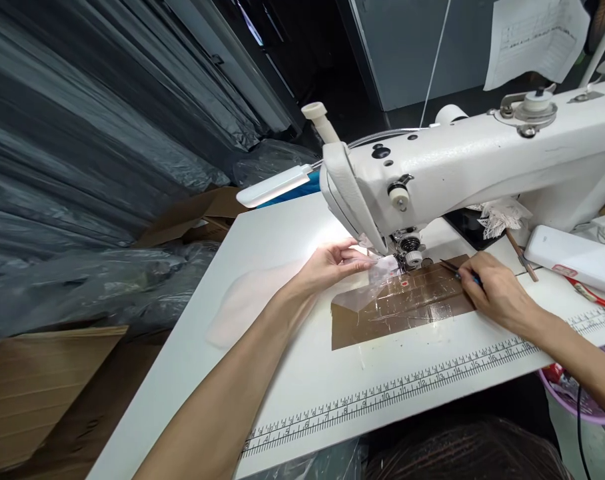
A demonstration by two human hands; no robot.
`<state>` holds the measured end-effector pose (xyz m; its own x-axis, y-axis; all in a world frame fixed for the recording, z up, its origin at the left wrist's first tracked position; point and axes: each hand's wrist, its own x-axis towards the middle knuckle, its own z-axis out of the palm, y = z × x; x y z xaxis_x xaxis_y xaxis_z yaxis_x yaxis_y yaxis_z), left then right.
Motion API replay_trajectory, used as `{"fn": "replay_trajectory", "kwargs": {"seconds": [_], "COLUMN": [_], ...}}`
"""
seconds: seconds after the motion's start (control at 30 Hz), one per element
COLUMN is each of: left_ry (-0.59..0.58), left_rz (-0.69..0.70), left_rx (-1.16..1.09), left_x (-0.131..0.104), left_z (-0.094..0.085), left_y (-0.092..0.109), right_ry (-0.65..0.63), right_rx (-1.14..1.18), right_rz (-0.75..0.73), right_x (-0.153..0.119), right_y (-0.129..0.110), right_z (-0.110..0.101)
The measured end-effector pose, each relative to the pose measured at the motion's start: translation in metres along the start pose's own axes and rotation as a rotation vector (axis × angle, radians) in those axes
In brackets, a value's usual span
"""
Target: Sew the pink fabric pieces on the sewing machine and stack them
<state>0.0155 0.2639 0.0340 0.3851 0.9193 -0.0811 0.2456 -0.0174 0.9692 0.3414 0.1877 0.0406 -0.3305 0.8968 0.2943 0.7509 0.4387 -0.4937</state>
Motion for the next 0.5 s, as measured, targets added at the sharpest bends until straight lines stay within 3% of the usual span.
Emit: {"fn": "replay_trajectory", "kwargs": {"seconds": [0.13, 0.37, 0.5], "left_ry": [-0.084, -0.135, -0.124], "left_rz": [-0.011, -0.007, 0.002], "left_rx": [-0.081, -0.123, -0.118], "left_x": [-0.001, -0.001, -0.001], "left_z": [0.010, 0.024, 0.023], "left_y": [0.004, 0.002, 0.002], "right_ry": [-0.266, -0.342, -0.282], "right_rx": [0.315, -0.092, -0.314], "right_rz": [0.184, 0.113, 0.047], "right_x": [0.007, 0.044, 0.052], "right_y": [-0.029, -0.059, -0.064], "right_z": [0.011, 0.037, 0.050]}}
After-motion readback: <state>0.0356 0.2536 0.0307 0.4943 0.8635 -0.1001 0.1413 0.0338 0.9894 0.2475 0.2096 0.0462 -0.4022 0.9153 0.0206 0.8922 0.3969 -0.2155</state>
